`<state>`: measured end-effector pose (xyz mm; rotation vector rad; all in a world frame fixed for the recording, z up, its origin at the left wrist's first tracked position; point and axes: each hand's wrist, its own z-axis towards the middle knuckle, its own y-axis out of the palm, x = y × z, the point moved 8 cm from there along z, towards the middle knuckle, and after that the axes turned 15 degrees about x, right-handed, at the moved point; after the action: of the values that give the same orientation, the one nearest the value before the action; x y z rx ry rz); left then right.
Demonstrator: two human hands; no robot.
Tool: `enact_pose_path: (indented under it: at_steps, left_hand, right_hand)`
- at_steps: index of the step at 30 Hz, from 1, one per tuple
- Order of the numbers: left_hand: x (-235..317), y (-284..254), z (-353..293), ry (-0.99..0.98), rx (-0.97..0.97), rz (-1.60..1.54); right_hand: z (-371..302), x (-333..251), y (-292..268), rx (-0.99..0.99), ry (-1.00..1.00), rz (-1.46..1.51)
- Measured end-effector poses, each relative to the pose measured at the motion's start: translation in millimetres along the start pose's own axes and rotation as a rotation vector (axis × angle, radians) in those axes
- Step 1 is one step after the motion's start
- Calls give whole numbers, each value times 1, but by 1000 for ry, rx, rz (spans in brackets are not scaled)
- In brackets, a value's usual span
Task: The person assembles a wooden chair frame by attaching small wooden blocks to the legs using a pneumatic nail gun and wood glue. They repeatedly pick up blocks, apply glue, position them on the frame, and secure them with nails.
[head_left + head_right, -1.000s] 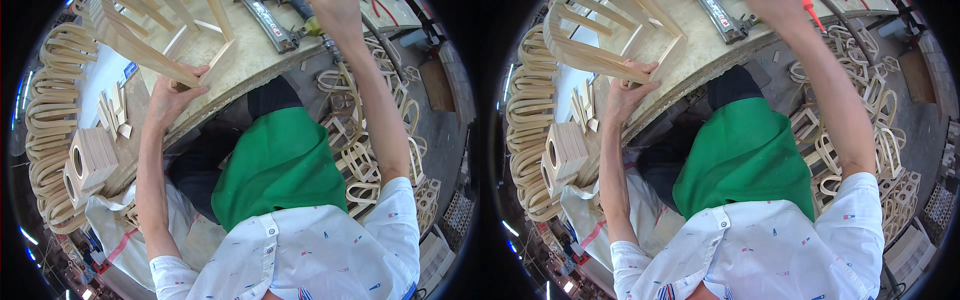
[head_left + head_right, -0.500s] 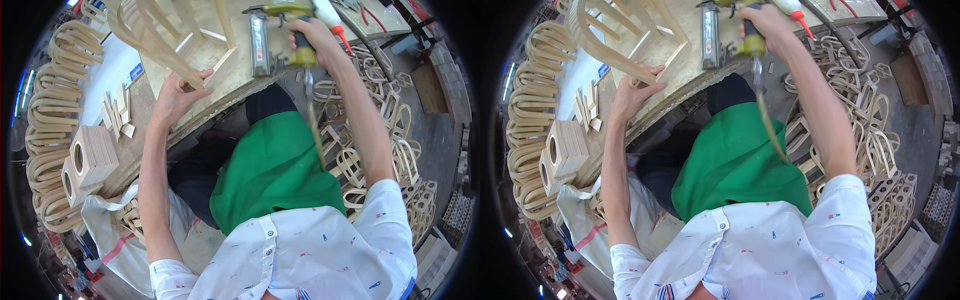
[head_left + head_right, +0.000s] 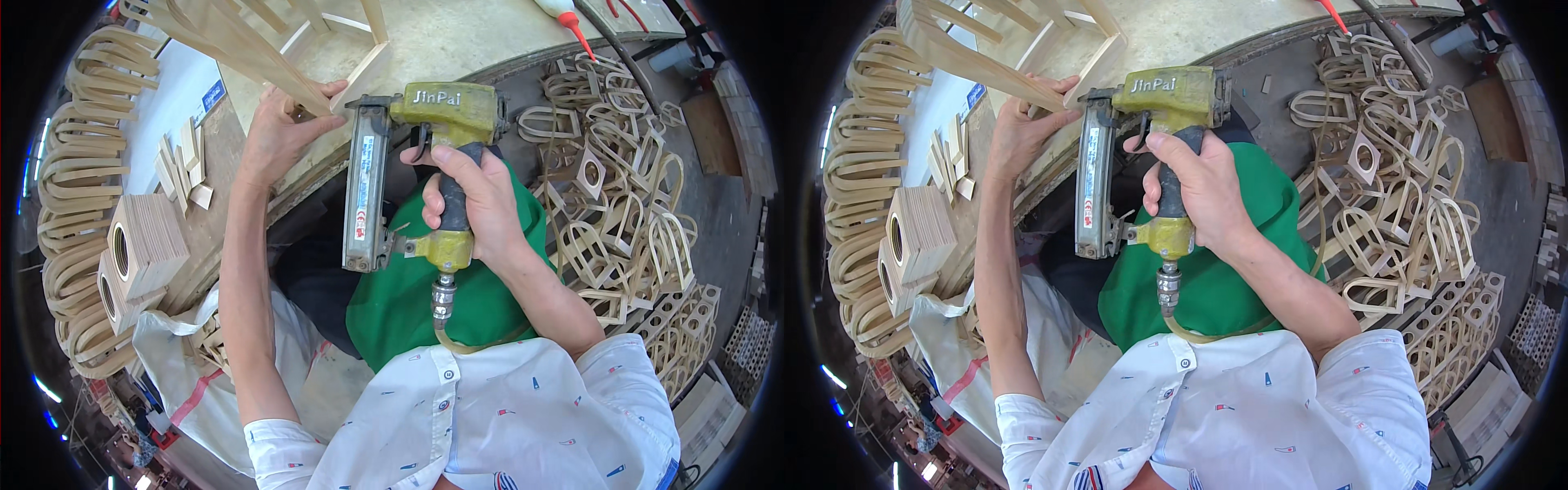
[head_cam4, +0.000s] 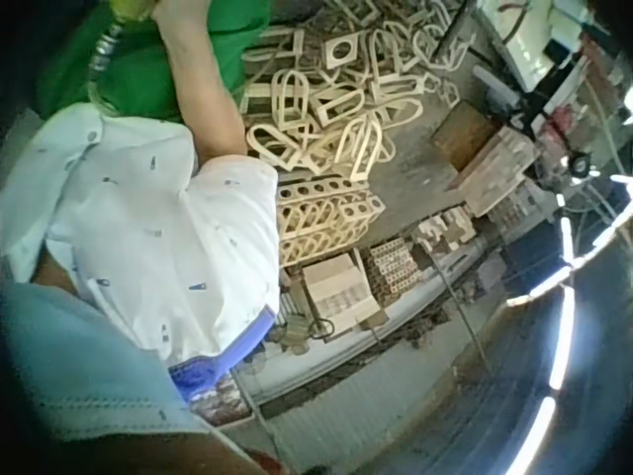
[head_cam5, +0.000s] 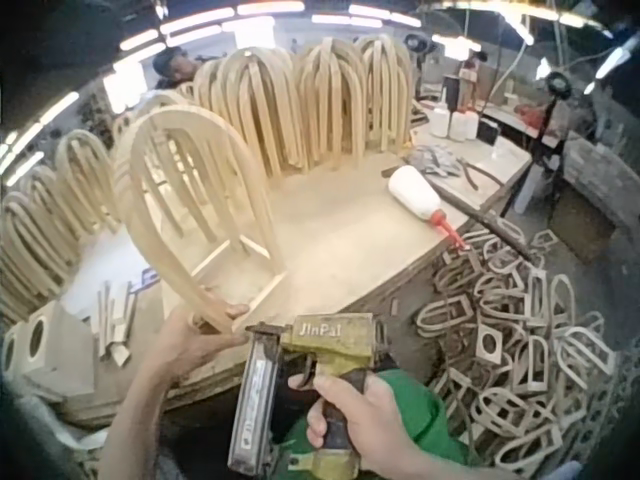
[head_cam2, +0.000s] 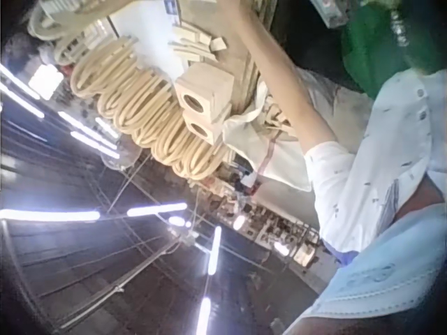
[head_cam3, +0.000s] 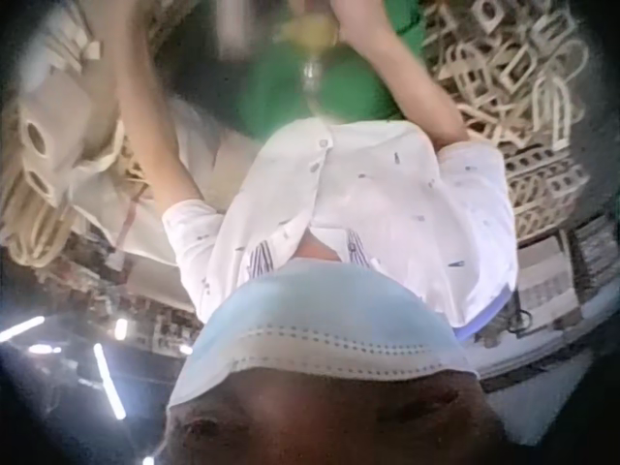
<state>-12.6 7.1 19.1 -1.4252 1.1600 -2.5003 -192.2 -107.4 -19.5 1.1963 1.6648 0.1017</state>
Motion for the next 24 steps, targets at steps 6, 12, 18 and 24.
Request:
enact_pose_path:
  at_steps: [6, 12, 18, 24]
  left_hand:
    - [-2, -1, 0, 25, -4, 43]
    - [-3, -1, 0, 18, -10, 42]
    - [0, 0, -1, 57, 6, 38]
    - [0, 0, 0, 28, -1, 33]
  right_hand:
    - [-1, 2, 5, -20, -24, -41]
    - [-2, 3, 6, -23, -33, -47]
    - [-2, 5, 5, -20, -31, -43]
    - [1, 8, 2, -21, -6, -47]
